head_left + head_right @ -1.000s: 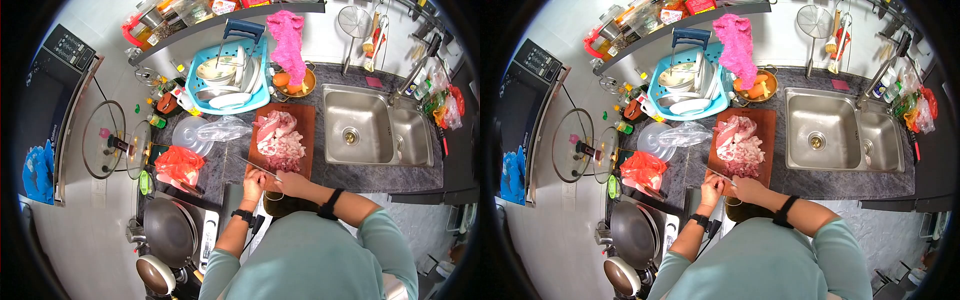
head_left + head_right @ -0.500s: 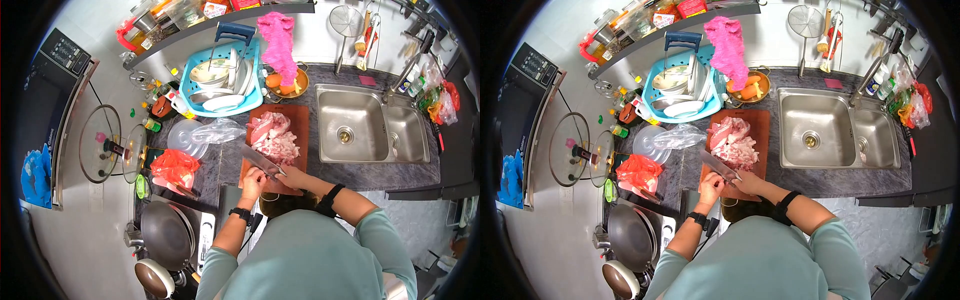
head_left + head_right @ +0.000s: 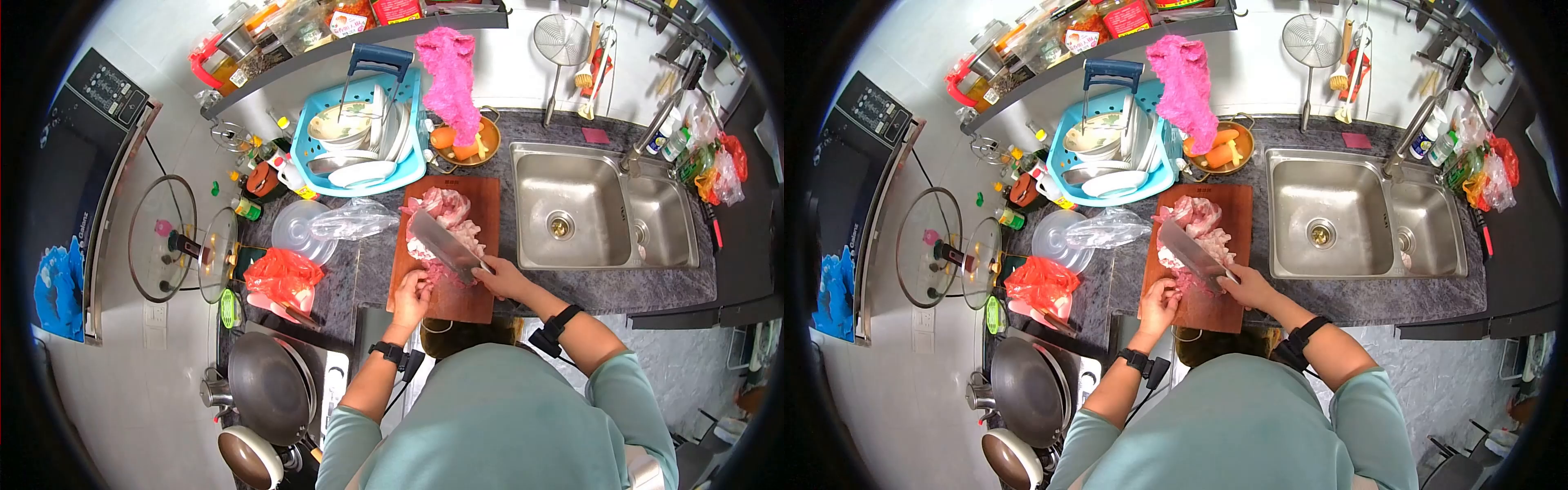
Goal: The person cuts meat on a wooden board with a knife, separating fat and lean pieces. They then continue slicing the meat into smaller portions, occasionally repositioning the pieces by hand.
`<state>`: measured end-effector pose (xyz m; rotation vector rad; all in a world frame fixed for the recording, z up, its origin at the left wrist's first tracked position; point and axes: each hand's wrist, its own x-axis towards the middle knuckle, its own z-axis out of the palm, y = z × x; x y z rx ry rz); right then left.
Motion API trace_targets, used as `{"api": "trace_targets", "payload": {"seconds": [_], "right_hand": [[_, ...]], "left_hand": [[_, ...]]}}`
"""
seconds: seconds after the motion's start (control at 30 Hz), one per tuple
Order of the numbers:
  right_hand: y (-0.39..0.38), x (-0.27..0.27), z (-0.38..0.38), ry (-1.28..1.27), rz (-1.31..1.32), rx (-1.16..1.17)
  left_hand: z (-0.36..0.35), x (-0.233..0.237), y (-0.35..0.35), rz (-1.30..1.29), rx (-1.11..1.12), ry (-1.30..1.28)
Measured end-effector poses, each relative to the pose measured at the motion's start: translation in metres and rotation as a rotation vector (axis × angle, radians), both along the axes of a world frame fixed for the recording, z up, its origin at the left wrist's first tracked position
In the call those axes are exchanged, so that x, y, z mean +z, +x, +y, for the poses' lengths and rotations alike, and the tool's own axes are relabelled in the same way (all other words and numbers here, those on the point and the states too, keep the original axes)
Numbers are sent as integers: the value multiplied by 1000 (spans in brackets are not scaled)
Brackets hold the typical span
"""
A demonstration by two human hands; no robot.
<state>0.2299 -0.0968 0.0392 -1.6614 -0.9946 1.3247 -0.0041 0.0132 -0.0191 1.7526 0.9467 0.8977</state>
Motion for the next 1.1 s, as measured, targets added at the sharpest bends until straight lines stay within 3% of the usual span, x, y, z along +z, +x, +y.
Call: {"api": "trace_targets", "payload": {"seconds": [0.1,0.17,0.3,0.33,0.43,0.53,0.57,0.63,0.73,0.87,0.97,1.0,1.1], "right_hand": [[2,-13,12,-127,254,-17],[7,-20,23,-106,250,-6],[8,-12,48,2,165,-75],[9,-15,55,31,75,-71],[-2,-19,56,622,-442,-257],[8,30,15,333,-466,0],[13,38,1,297,-541,90],[17,47,-27,216,-685,266],[13,64,-48,28,-786,464],[9,57,-56,-34,-822,514],[1,48,-58,-17,-765,479],[-1,52,-57,-51,-747,461],[-2,53,-54,-118,-739,403]], "left_hand": [[2,-2,-4,113,31,97],[3,9,-11,315,20,269],[6,7,-23,295,42,160],[10,6,-25,285,66,154],[27,6,-29,256,127,139],[58,20,-26,239,159,107],[78,11,-28,258,174,164],[96,40,-19,320,160,204],[131,37,-3,404,-28,190],[154,37,38,486,-251,202],[164,20,76,335,-261,25],[167,19,85,474,-219,111],[151,64,107,791,-202,25]]}}
